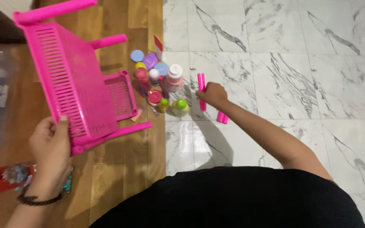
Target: The person assembles a pink plastic storage rack by hand. They connect the side panels to the base and then attach the vertical support rods to complete the structure.
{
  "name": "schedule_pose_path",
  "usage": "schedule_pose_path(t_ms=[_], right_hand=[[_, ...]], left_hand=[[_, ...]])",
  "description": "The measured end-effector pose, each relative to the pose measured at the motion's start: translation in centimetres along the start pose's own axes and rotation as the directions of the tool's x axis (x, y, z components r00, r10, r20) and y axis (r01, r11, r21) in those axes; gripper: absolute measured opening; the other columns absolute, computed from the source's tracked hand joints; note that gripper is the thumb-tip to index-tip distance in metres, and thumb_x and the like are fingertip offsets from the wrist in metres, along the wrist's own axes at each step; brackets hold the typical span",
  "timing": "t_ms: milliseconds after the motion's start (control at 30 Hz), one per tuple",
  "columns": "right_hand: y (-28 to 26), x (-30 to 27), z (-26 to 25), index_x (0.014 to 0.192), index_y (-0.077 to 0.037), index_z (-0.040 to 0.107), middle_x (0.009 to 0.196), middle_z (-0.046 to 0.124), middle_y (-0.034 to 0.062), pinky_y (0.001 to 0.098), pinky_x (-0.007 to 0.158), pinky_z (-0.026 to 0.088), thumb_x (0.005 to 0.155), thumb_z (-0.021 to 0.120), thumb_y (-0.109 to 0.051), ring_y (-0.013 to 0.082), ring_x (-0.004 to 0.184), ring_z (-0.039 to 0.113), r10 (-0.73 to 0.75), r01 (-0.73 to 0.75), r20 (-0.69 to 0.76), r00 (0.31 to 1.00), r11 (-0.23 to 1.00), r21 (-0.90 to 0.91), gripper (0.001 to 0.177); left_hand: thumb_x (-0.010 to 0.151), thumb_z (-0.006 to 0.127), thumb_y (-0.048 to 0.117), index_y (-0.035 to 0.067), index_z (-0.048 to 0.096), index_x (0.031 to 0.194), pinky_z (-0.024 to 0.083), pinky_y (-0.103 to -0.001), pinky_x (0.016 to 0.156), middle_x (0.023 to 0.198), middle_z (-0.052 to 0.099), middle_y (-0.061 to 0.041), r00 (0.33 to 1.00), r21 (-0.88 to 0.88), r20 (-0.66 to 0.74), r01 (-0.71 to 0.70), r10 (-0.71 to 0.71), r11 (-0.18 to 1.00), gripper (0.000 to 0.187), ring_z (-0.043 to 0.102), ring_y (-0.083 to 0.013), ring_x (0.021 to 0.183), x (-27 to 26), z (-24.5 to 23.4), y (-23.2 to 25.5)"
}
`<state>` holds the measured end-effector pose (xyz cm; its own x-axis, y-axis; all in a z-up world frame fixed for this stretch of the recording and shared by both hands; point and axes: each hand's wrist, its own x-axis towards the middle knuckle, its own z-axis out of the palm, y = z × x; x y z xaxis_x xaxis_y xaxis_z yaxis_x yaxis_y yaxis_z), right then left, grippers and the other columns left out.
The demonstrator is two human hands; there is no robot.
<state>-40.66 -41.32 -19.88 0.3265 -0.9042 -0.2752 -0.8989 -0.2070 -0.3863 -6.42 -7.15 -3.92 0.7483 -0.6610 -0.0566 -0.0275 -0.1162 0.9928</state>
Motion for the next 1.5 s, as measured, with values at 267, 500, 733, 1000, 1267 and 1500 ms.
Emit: schedule_pose_path(t_ms=[267,500,733,1000,1267,1500], right_hand=[[-14.8,-6.1,-6.3,0.087,-0.002,0.071,0.075,0.073,0.0178,0.0460,0.070,0.057,0.080,0.077,-0.048,0.0356,0.072,0.072,-0.438,0.436,-0.146,0.887,0.899,-0.049,0.047],[-24.7,-12.9,-7.0,0.094,-0.001,0.072,0.077,0.073,0.0140,0.0418,0.066,0.057,0.080,0.081,-0.039,0.0301,0.069,0.073,-0.647,0.655,-0.127,0.752,0.754,0.042,0.042],[-31.0,-20.0,-2.2,0.116,0.001,0.067,0.095,0.071,0.0185,0.0435,0.075,0.056,0.080,0.082,-0.026,0.0334,0.085,0.070,-0.921,0.920,-0.061,0.384,0.377,0.110,0.048],[-33.7,-22.4,-0.6,0.120,-0.002,0.067,0.102,0.070,0.0175,0.0443,0.079,0.055,0.087,0.078,-0.024,0.0357,0.091,0.069,-0.955,0.946,-0.052,0.293,0.281,0.163,0.041],[-34.3,-21.4,-0.7,0.128,-0.004,0.067,0.105,0.072,0.0170,0.0403,0.079,0.057,0.088,0.079,-0.018,0.0308,0.091,0.071,-0.961,0.928,-0.039,0.274,0.253,0.273,0.043],[-34.4,-20.1,-0.8,0.131,-0.008,0.068,0.106,0.076,0.0130,0.0345,0.076,0.061,0.087,0.076,-0.015,0.0243,0.085,0.077,-0.944,0.872,0.038,0.326,0.316,0.373,0.045]], left_hand=[[0.113,0.044,0.034,-0.001,0.069,0.113,0.055,-0.028,0.082,0.103,0.072,-0.005,0.997,-0.033,0.006,-0.073,0.073,0.997,0.043,0.065,-0.0108,0.089,0.1,-4.6,1.1],[0.110,0.047,0.026,-0.003,0.066,0.113,0.055,-0.030,0.081,0.100,0.072,-0.004,0.991,-0.204,0.001,-0.134,0.137,0.970,0.035,0.066,-0.0119,0.088,0.5,-8.8,-0.6],[0.111,0.042,0.031,0.001,0.063,0.117,0.056,-0.029,0.086,0.104,0.071,-0.004,0.993,-0.206,0.028,-0.104,0.112,0.973,0.038,0.067,-0.0105,0.092,2.5,-10.6,-1.4],[0.109,0.044,0.031,0.000,0.065,0.114,0.055,-0.031,0.086,0.102,0.071,-0.005,0.994,-0.161,-0.078,-0.088,0.076,0.983,0.038,0.066,-0.0125,0.092,4.0,-11.0,-2.7],[0.110,0.048,0.033,0.000,0.066,0.111,0.054,-0.030,0.083,0.097,0.068,-0.004,0.996,-0.225,-0.041,-0.091,0.084,0.970,0.037,0.063,-0.0111,0.087,4.8,-10.2,-3.2],[0.109,0.050,0.030,0.000,0.066,0.108,0.055,-0.030,0.080,0.096,0.070,-0.003,0.996,-0.284,-0.061,-0.078,0.064,0.956,0.034,0.064,-0.0109,0.085,4.7,-9.6,-2.9]])
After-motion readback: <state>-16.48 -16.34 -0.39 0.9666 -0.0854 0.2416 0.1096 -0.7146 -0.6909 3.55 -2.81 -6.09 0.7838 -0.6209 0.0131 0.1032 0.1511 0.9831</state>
